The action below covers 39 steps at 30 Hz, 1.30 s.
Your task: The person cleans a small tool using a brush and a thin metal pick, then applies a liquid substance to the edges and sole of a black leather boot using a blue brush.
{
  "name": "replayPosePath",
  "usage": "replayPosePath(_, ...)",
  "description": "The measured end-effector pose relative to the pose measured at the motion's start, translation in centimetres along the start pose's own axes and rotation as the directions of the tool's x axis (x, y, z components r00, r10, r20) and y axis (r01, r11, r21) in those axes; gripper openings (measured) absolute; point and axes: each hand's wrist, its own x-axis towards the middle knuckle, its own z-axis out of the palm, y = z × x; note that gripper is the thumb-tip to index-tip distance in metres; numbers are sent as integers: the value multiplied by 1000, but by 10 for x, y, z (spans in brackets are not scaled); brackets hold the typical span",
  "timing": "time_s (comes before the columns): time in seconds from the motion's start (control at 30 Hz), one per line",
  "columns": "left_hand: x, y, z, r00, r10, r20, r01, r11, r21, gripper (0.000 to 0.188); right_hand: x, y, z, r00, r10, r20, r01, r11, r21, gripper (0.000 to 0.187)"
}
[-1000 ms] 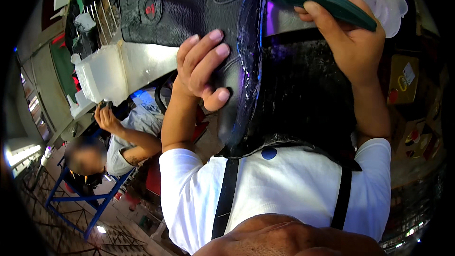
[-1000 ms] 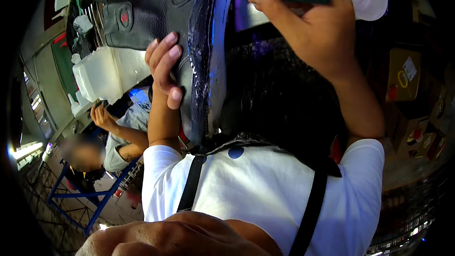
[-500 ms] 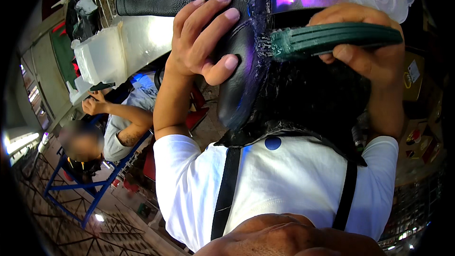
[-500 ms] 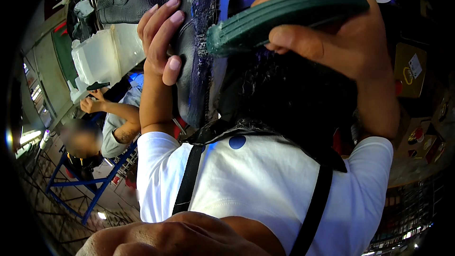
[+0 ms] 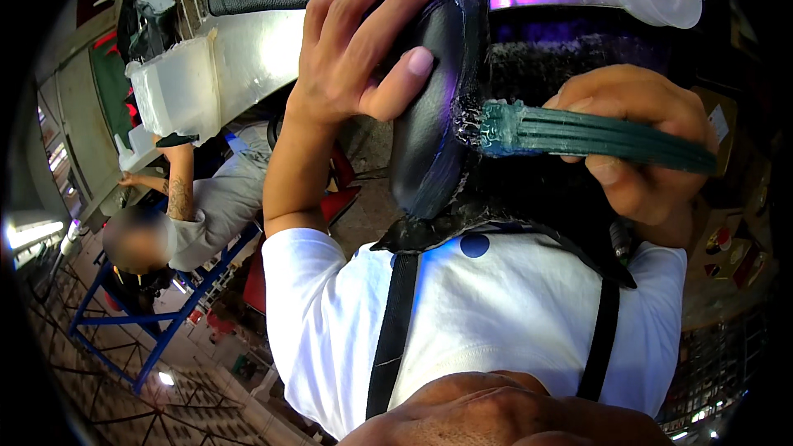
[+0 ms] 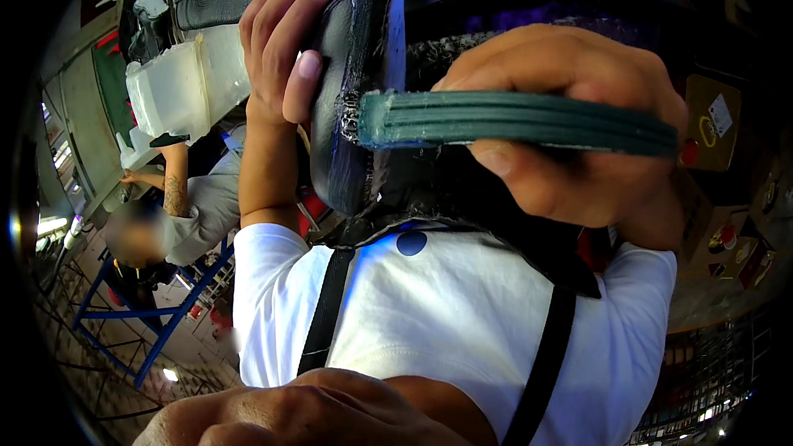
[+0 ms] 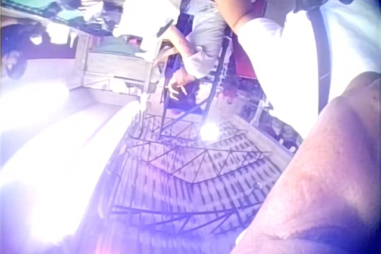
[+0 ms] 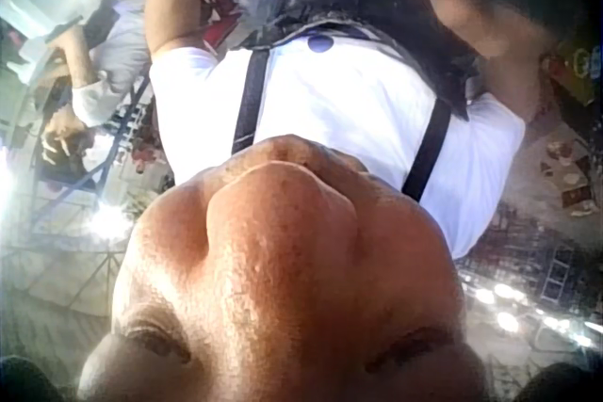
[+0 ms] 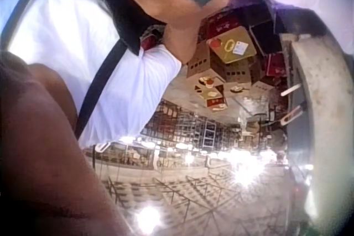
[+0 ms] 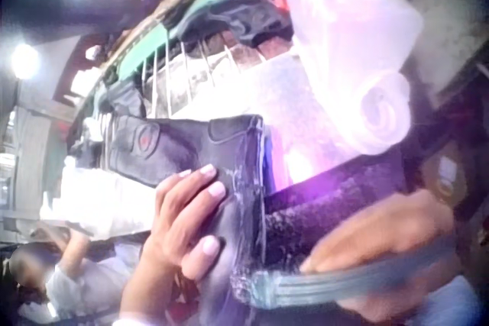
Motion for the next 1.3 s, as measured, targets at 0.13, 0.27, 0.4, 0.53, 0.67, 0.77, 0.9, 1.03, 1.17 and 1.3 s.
replayPosePath(0.13,12,19,-7,997,-47,68,49,999,-21,34,-2,-13,5,999,-39,-25,37,996,-84,23)
replayPosePath(0.27,11,-6,11,953,285,-104,-267,950,162,24,0,-23,12,990,-120,-71,106,978,-178,23)
replayPosePath(0.4,19,-1,9,939,335,-81,-306,919,250,21,-3,-37,20,976,-171,-138,130,956,-263,24)
replayPosePath(0.53,26,6,7,953,293,-71,-265,926,268,24,5,-58,3,996,-88,-4,84,958,-275,24)
replayPosePath(0.67,35,11,5,958,277,-76,-245,927,284,27,16,-76,-8,996,-17,93,46,946,-321,25)
replayPosePath(0.77,41,13,5,956,279,-92,-240,923,301,30,22,-82,-15,991,-47,126,89,931,-353,27)
replayPosePath(0.9,48,8,5,956,270,-118,-224,925,307,37,34,-94,-31,973,-22,229,105,929,-354,27)
replayPosePath(1.03,70,33,-20,992,117,40,-124,939,322,59,43,-110,-40,972,-20,234,126,884,-451,26)
replayPosePath(1.17,68,21,-14,992,116,-41,-101,959,263,56,52,-127,-49,965,-22,262,170,812,-559,23)
replayPosePath(1.3,74,11,-16,995,99,-26,-88,958,273,95,61,-136,-59,943,-49,330,242,781,-576,24)
